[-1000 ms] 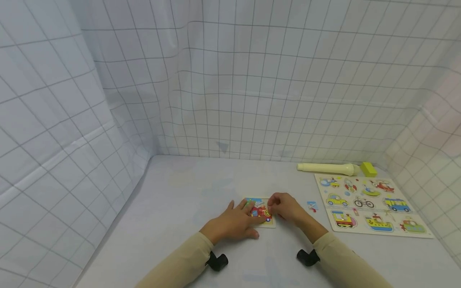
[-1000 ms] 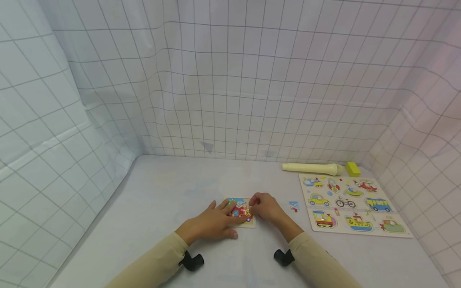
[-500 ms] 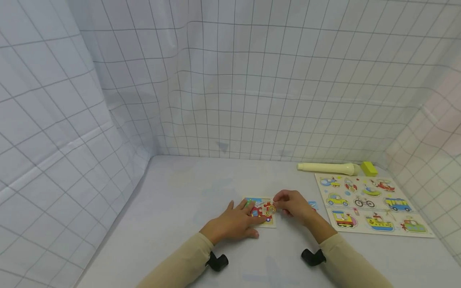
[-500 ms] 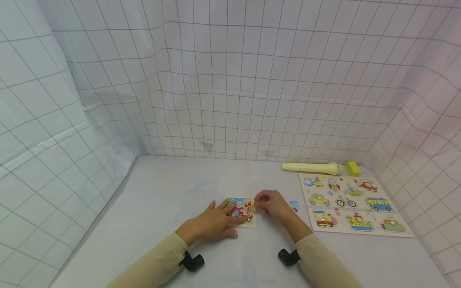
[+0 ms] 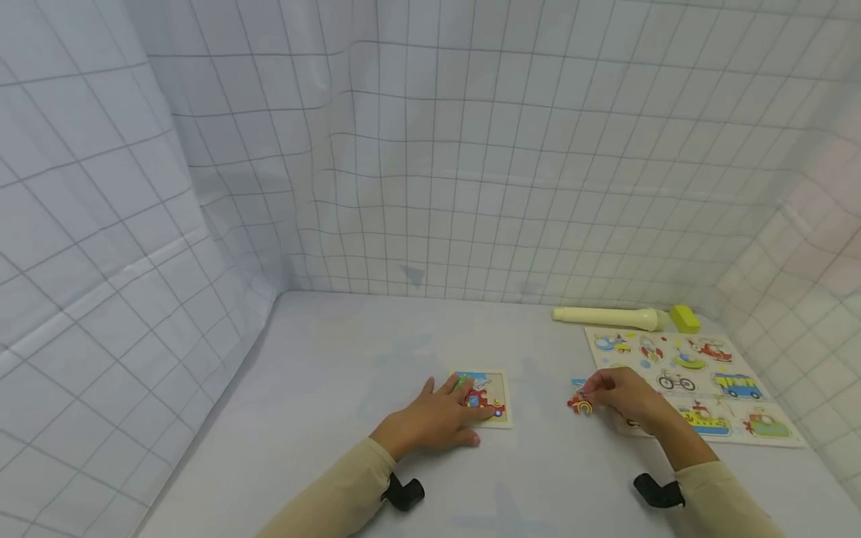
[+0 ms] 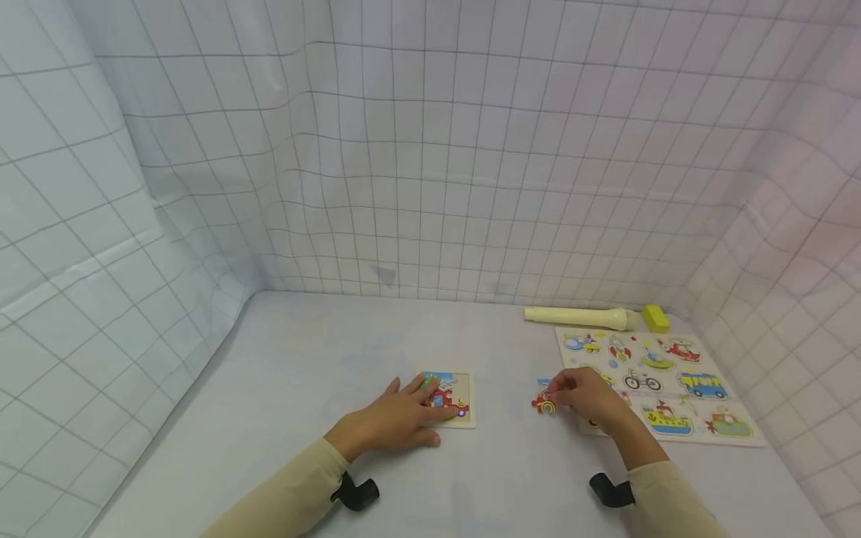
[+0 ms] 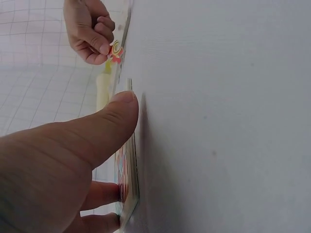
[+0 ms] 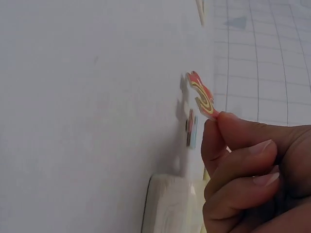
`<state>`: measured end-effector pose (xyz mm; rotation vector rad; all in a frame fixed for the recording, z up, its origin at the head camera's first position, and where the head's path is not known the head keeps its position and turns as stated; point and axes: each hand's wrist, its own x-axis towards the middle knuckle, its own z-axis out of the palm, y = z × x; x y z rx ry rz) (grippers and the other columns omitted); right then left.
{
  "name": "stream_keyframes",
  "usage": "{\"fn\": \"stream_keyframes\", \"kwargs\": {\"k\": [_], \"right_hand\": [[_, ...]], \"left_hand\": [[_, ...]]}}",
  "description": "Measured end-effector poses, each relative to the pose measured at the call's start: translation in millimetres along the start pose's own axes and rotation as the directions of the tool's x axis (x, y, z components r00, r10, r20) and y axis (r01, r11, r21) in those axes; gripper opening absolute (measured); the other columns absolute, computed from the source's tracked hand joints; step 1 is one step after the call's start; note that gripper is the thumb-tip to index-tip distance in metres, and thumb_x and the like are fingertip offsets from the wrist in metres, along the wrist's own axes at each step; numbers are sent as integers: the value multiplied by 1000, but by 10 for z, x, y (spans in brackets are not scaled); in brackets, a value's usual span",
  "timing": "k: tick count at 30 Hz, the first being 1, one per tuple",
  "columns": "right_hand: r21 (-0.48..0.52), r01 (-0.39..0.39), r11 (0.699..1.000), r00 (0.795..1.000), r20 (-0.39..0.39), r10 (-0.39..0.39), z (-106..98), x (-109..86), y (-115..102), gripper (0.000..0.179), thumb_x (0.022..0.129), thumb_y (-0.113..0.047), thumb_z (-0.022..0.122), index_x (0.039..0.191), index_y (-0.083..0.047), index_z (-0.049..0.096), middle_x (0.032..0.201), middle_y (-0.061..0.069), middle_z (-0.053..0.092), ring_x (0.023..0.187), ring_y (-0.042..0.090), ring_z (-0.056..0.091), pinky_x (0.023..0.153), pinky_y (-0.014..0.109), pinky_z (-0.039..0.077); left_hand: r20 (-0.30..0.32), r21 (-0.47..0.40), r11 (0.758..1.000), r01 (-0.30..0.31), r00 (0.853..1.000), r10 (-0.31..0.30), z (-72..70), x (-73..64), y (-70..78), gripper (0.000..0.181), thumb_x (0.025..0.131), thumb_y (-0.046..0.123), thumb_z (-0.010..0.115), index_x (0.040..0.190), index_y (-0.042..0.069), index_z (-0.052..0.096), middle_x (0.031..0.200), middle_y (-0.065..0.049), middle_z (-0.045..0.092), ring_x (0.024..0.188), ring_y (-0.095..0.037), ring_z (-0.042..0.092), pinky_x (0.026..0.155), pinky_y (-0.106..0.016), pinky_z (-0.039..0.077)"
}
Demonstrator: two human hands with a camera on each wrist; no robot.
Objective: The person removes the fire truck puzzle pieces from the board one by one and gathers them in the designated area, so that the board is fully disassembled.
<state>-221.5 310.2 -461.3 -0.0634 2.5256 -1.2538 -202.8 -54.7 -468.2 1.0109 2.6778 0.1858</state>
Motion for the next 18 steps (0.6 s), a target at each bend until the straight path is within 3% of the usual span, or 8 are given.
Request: {"fn": "stream_keyframes", "kwargs": {"k": [7, 13, 18], "right_hand": [[-129, 42, 991, 999, -7, -44, -75, -65, 84, 6, 94, -7, 67, 97, -2, 69, 85, 6, 60, 76, 20, 51, 60, 30, 44], [-312, 22, 950, 997, -68, -46, -33, -22, 31, 4, 93, -9, 69, 91, -6, 71, 85, 1, 65, 80, 19, 55, 68, 33, 44], [-360, 16, 933, 995, -82, -49, 4, -3, 16, 7, 94, -10, 69, 89, -6, 71, 85, 0, 65, 80, 19, 56, 70, 34, 45]], "left_hand": [[-6, 12, 1000, -3, 1000, 4, 10, -9, -1, 55, 100, 53, 58, 152, 50, 42, 167, -10, 27, 155, -40, 20, 115, -69, 25], [-4, 7, 1000, 3, 1000, -3, 25, -2, 2, 55, 100, 51, 58, 152, 50, 42, 167, -9, 27, 155, -39, 19, 116, -69, 24], [5, 13, 1000, 14, 1000, -14, 21, 4, -4, 54, 101, 51, 58, 152, 49, 42, 167, -8, 27, 155, -38, 18, 116, -69, 24]]}}
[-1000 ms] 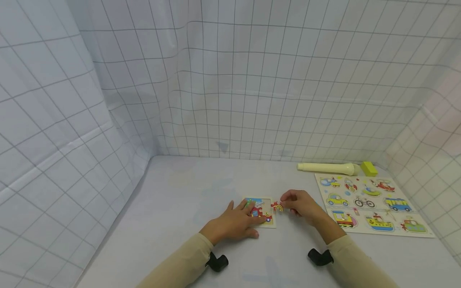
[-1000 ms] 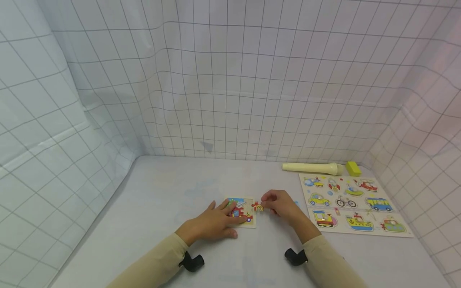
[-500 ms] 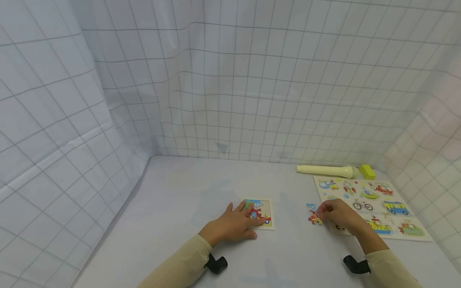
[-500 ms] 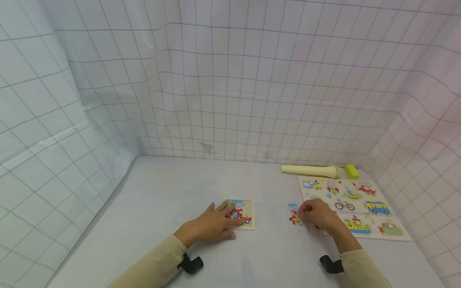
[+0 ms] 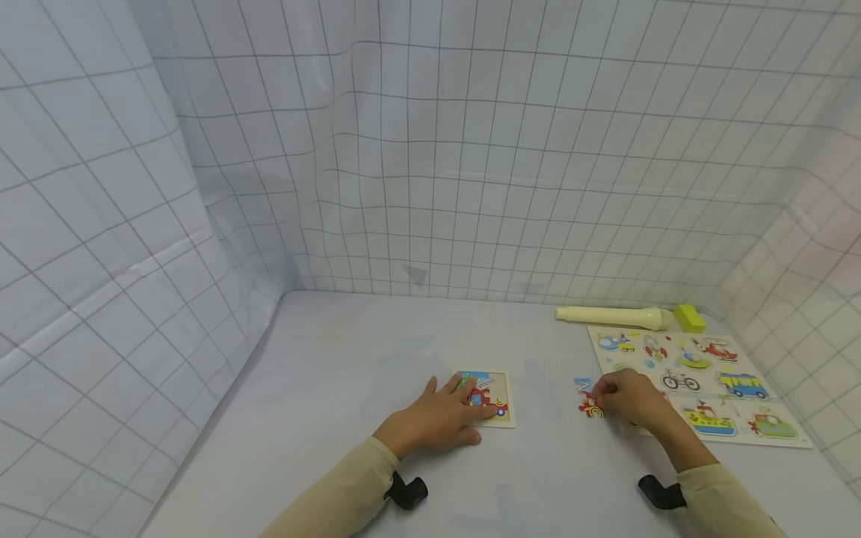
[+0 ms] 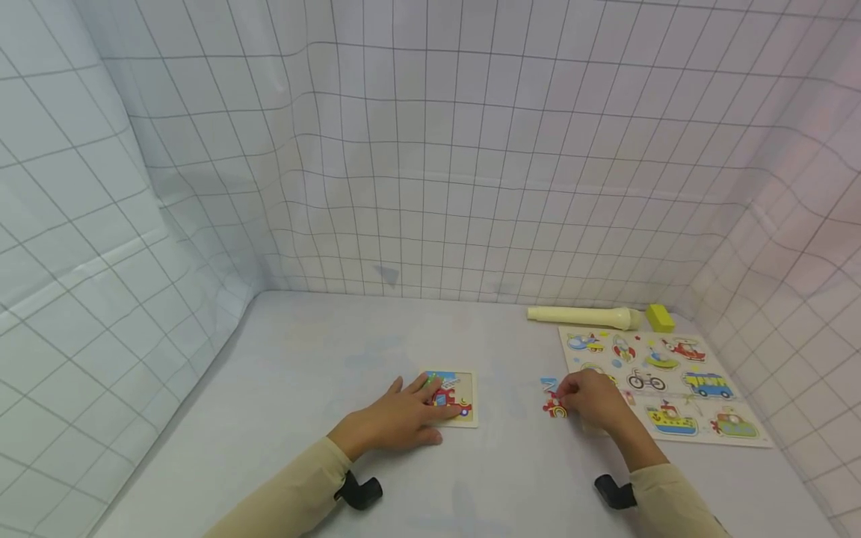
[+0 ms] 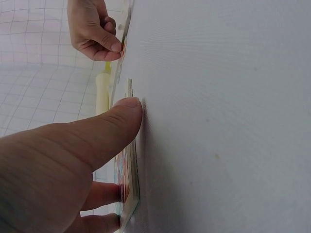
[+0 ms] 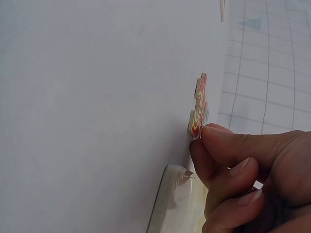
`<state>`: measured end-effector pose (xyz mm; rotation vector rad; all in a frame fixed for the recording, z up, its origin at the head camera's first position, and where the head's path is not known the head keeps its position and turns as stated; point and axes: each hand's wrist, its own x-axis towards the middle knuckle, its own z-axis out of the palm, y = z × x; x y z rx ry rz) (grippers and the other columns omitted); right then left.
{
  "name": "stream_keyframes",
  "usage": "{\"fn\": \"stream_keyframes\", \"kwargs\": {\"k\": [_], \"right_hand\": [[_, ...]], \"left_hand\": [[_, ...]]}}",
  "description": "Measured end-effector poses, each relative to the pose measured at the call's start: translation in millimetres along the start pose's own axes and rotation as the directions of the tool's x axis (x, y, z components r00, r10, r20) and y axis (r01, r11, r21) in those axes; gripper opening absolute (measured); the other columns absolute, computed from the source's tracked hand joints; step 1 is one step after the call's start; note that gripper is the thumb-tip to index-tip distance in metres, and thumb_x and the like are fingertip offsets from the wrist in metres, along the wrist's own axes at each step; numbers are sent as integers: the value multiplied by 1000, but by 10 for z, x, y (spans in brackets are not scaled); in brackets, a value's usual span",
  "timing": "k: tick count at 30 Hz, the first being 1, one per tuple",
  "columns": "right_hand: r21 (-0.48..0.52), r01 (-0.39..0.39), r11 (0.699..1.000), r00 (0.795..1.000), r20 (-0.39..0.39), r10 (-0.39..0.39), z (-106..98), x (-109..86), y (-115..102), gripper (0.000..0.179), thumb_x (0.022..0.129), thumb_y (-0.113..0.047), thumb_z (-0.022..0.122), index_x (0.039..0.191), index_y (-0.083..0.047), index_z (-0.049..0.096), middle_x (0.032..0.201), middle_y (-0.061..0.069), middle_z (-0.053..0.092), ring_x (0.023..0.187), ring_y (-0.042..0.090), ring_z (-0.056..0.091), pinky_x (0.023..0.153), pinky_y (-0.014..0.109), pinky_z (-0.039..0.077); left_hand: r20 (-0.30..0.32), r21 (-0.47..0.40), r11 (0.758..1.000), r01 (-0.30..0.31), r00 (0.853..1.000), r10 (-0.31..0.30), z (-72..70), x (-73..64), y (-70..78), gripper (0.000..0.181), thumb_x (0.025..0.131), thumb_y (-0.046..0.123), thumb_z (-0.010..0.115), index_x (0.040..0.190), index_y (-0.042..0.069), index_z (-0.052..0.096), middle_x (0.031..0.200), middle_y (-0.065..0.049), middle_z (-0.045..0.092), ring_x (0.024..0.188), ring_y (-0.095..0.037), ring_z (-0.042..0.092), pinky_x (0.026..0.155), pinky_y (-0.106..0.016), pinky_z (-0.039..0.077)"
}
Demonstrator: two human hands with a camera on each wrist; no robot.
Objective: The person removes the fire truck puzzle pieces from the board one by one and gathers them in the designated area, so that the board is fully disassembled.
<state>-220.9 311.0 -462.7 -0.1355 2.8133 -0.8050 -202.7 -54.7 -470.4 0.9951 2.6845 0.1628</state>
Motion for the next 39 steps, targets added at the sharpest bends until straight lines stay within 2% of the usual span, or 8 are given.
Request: {"fn": "stream_keyframes", "kwargs": {"k": [4, 9, 13, 17, 23, 26, 31, 39], "right_hand": [[-16, 0, 1000, 1000, -5, -1, -7, -19, -36, 6, 94, -9, 68, 89, -7, 71, 85, 1, 64, 80, 19, 55, 69, 33, 45], [-2, 50, 999, 998, -35, -50, -24, 0, -154, 6, 95, -9, 67, 95, -7, 73, 88, 1, 66, 80, 18, 55, 68, 33, 45], [80, 69, 994, 997, -31, -66, -15, 51, -270, 14, 98, -13, 66, 104, -3, 74, 87, 3, 67, 77, 19, 57, 65, 34, 47], [166, 69, 984, 997, -27, -66, 16, 85, -345, 20, 99, -15, 64, 109, 0, 73, 78, 6, 64, 68, 20, 57, 60, 31, 47], [267, 26, 963, 999, -33, -18, 123, 132, -500, 22, 100, -17, 63, 111, 0, 73, 90, 9, 67, 64, 18, 56, 56, 31, 47], [300, 9, 954, 1000, -9, -7, 195, 169, -581, 22, 100, -19, 64, 112, -3, 73, 91, 9, 67, 64, 19, 56, 55, 32, 46], [368, 4, 930, 998, 55, -26, 396, 229, -688, 19, 98, -18, 67, 111, -6, 73, 88, 6, 66, 63, 19, 54, 54, 30, 42], [390, 69, 918, 982, 136, -132, 698, 246, -876, 17, 93, -17, 72, 107, -7, 73, 83, 3, 61, 61, 16, 52, 56, 27, 44]], "left_hand": [[10, 5, 1000, -1, 1000, 1, -12, 9, 3, 54, 101, 52, 58, 152, 50, 42, 167, -9, 27, 155, -38, 19, 116, -68, 25], [9, 17, 1000, -8, 1000, 8, -51, 23, -11, 52, 101, 51, 58, 151, 50, 44, 166, -9, 31, 154, -38, 25, 115, -65, 30], [-11, 15, 1000, -9, 1000, 9, -84, 14, -46, 49, 101, 50, 58, 149, 48, 48, 165, -5, 34, 152, -35, 29, 114, -64, 32], [-40, -4, 1000, -30, 999, 30, -51, 24, -99, 46, 102, 49, 56, 148, 43, 52, 164, -2, 35, 153, -32, 30, 114, -64, 33], [-89, -62, 998, -31, 996, 25, 6, 62, -172, 41, 103, 44, 57, 143, 36, 61, 160, 2, 42, 151, -27, 34, 116, -61, 32], [-141, -101, 995, -25, 990, 11, -20, 60, -187, 37, 103, 38, 59, 139, 30, 66, 155, 1, 49, 149, -27, 38, 117, -59, 32], [-226, -56, 998, -9, 974, -4, -34, 109, -197, 40, 102, 37, 62, 140, 26, 64, 153, -4, 52, 147, -31, 41, 116, -58, 34], [-246, 50, 998, 33, 969, -20, 55, 170, -181, 44, 104, 44, 57, 145, 30, 60, 157, -5, 47, 148, -36, 38, 116, -62, 31]]}}
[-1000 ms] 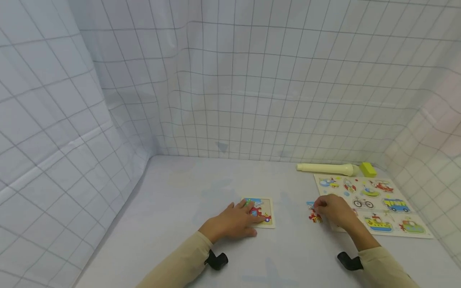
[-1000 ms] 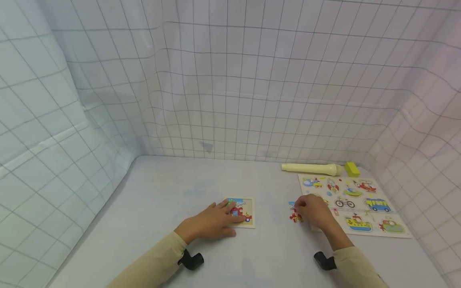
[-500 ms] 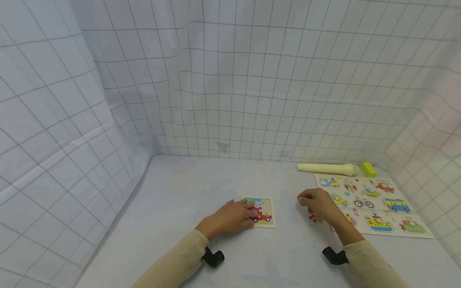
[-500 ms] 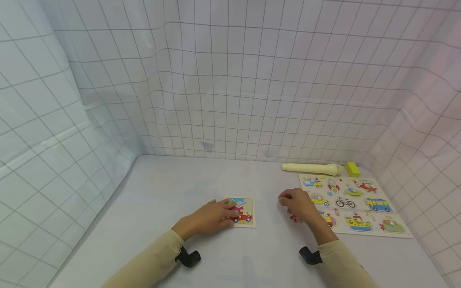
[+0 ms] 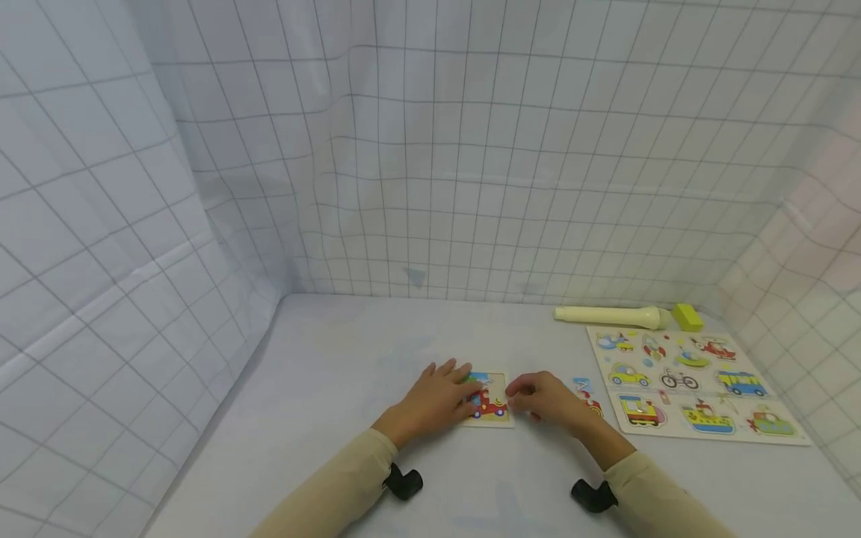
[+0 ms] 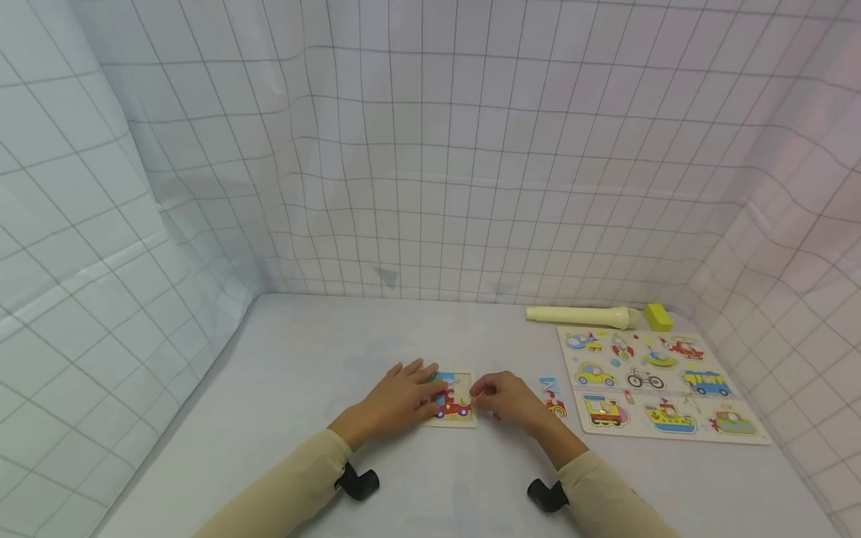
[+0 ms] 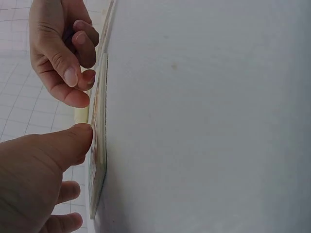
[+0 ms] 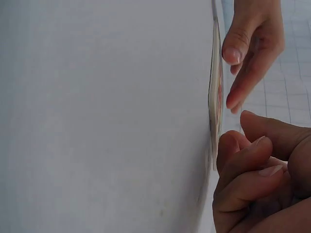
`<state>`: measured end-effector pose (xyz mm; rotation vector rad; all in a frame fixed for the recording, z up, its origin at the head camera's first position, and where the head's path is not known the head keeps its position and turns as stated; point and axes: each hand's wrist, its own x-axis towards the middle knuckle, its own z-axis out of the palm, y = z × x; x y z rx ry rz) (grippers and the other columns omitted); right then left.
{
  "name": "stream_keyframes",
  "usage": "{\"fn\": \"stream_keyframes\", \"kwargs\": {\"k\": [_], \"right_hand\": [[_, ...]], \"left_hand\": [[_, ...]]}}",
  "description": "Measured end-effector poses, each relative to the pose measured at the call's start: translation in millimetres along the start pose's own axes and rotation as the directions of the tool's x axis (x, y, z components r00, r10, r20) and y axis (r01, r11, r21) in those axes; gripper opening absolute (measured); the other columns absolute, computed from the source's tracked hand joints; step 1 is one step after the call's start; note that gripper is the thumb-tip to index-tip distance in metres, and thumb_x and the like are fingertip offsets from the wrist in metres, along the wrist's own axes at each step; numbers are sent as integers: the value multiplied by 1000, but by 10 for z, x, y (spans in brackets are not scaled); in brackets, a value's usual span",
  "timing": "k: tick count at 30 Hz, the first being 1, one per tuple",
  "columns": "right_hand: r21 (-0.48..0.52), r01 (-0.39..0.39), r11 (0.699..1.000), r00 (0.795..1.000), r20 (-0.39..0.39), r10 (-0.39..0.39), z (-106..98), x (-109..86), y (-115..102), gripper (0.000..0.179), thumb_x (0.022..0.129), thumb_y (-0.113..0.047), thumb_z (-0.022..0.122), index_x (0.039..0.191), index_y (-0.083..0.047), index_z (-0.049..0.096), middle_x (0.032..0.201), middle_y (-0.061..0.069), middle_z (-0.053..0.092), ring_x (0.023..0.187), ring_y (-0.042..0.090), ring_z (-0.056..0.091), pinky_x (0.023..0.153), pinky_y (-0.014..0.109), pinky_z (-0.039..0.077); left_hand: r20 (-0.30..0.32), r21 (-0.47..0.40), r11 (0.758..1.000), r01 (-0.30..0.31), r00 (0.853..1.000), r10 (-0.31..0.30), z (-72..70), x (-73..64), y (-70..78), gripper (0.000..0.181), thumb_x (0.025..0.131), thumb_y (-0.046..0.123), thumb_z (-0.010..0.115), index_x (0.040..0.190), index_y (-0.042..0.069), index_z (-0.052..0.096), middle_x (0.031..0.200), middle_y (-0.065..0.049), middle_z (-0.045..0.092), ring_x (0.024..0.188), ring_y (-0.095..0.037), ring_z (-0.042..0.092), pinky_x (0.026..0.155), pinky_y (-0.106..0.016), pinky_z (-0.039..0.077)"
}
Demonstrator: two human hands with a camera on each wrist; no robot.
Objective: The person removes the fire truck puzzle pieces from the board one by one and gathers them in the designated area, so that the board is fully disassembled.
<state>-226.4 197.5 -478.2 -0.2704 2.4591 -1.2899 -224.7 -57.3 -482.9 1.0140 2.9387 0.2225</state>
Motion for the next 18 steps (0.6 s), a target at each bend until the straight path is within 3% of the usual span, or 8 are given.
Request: {"fn": "stream_keyframes", "kwargs": {"k": [10, 18], "right_hand": [[-65, 7, 998, 1000, 1, -7, 106, -9, -95, 12, 91, -11, 73, 102, -6, 74, 86, 1, 64, 68, 16, 55, 60, 30, 48], [-148, 60, 987, 998, 12, -59, 131, -14, -135, 8, 87, -7, 75, 95, -8, 75, 81, -2, 64, 73, 15, 56, 65, 30, 47]], "left_hand": [[6, 58, 998, 3, 1000, -4, -28, -6, 29, 41, 103, 44, 56, 143, 35, 61, 152, -3, 54, 143, -36, 46, 114, -63, 33], [10, 103, 995, -4, 1000, 3, -44, -16, 44, 41, 103, 45, 56, 143, 36, 61, 151, -1, 55, 142, -35, 47, 112, -66, 33]]}}
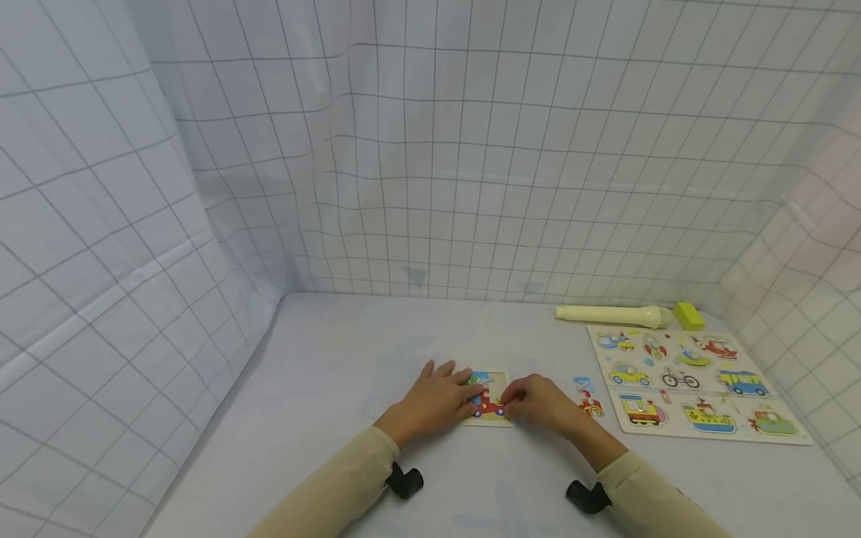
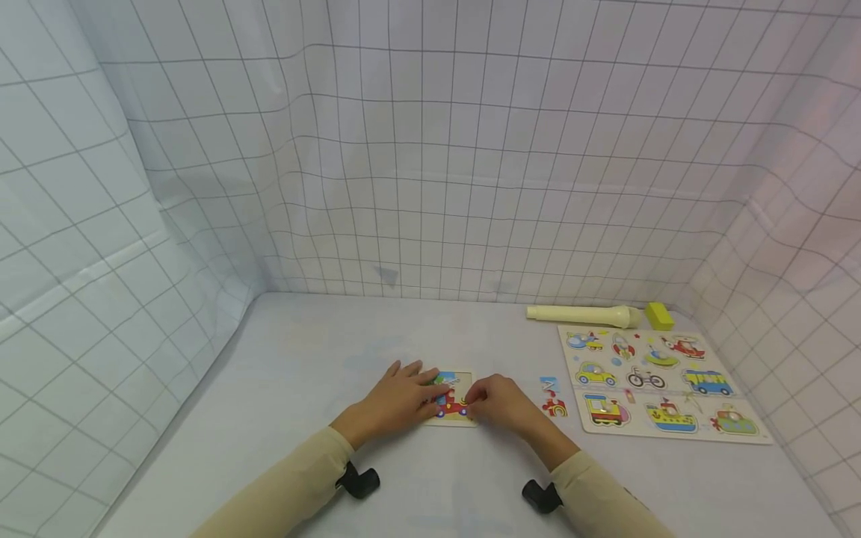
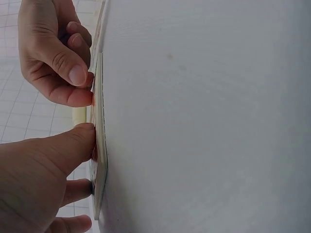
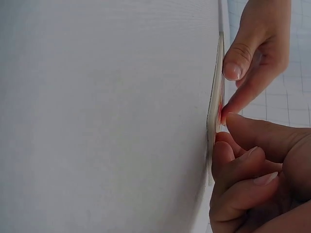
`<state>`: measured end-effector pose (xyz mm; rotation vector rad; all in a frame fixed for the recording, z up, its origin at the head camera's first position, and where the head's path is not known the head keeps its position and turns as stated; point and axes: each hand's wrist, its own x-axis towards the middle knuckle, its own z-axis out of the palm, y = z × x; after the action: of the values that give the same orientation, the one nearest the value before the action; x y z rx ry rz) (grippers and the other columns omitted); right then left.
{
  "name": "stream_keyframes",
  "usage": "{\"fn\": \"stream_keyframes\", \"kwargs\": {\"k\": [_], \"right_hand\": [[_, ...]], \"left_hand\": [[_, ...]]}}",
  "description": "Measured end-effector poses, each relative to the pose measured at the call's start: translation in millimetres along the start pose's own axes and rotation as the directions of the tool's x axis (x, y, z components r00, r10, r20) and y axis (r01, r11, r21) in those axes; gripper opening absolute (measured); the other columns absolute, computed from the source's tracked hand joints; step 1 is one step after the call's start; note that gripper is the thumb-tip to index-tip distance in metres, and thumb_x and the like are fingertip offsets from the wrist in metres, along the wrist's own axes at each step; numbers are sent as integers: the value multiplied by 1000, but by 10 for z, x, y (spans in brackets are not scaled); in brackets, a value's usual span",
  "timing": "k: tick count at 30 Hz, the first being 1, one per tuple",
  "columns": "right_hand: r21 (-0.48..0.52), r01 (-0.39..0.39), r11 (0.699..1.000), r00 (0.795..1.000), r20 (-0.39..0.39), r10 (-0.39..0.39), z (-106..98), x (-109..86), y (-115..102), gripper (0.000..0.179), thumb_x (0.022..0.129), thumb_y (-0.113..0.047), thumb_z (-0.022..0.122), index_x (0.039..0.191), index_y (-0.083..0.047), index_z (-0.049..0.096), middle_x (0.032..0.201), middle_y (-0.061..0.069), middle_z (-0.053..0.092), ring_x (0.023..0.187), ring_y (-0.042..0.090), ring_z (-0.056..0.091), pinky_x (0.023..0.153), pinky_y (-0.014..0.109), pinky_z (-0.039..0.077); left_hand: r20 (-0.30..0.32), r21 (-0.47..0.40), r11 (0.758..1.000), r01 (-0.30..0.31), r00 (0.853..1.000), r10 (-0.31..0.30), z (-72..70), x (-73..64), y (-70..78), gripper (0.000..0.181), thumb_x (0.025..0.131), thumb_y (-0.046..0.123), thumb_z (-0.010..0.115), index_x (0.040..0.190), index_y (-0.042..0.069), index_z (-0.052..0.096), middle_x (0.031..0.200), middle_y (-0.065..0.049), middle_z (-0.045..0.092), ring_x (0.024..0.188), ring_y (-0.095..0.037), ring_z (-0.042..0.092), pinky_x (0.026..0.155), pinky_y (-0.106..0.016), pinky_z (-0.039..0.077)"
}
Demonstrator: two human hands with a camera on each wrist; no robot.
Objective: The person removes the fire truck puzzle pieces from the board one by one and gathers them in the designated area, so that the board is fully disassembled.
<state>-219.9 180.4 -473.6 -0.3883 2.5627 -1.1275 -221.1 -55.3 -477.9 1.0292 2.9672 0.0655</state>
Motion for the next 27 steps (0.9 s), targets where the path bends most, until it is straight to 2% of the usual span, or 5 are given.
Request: {"fn": "stream_keyframes", "kwargs": {"k": [5, 14, 20, 27], "right_hand": [[10, 1, 1000, 1000, 2, -1, 10, 3, -13, 8, 85, -5, 74, 92, -7, 72, 78, -1, 62, 71, 15, 55, 64, 29, 46], [118, -26, 993, 1000, 10, 25, 16, 4, -16, 7, 88, -3, 72, 92, -6, 67, 75, 2, 60, 59, 14, 54, 55, 28, 45], [199, -13, 980, 1000, 28, 7, -27, -8, 19, 5, 93, -5, 69, 96, -3, 67, 80, 4, 62, 62, 15, 55, 56, 27, 46], [309, -108, 945, 994, 24, 106, -202, -136, 123, 11, 95, -11, 69, 101, -3, 66, 82, 5, 60, 61, 15, 49, 50, 24, 37]], "left_hand": [[0, -9, 1000, 3, 1000, -3, -8, 0, 6, 41, 103, 45, 56, 142, 35, 61, 150, -1, 55, 141, -36, 48, 111, -67, 33], [9, -23, 1000, 9, 1000, -9, -6, 8, 6, 41, 103, 45, 57, 142, 36, 61, 151, -1, 55, 141, -37, 47, 111, -68, 33], [17, -23, 1000, 21, 1000, -21, 8, 21, 6, 41, 103, 46, 56, 143, 36, 60, 152, -1, 54, 143, -37, 45, 112, -68, 31], [25, -19, 1000, 23, 999, -23, 14, 31, 22, 42, 103, 47, 57, 143, 36, 60, 152, 0, 54, 143, -37, 45, 112, -68, 31]]}}
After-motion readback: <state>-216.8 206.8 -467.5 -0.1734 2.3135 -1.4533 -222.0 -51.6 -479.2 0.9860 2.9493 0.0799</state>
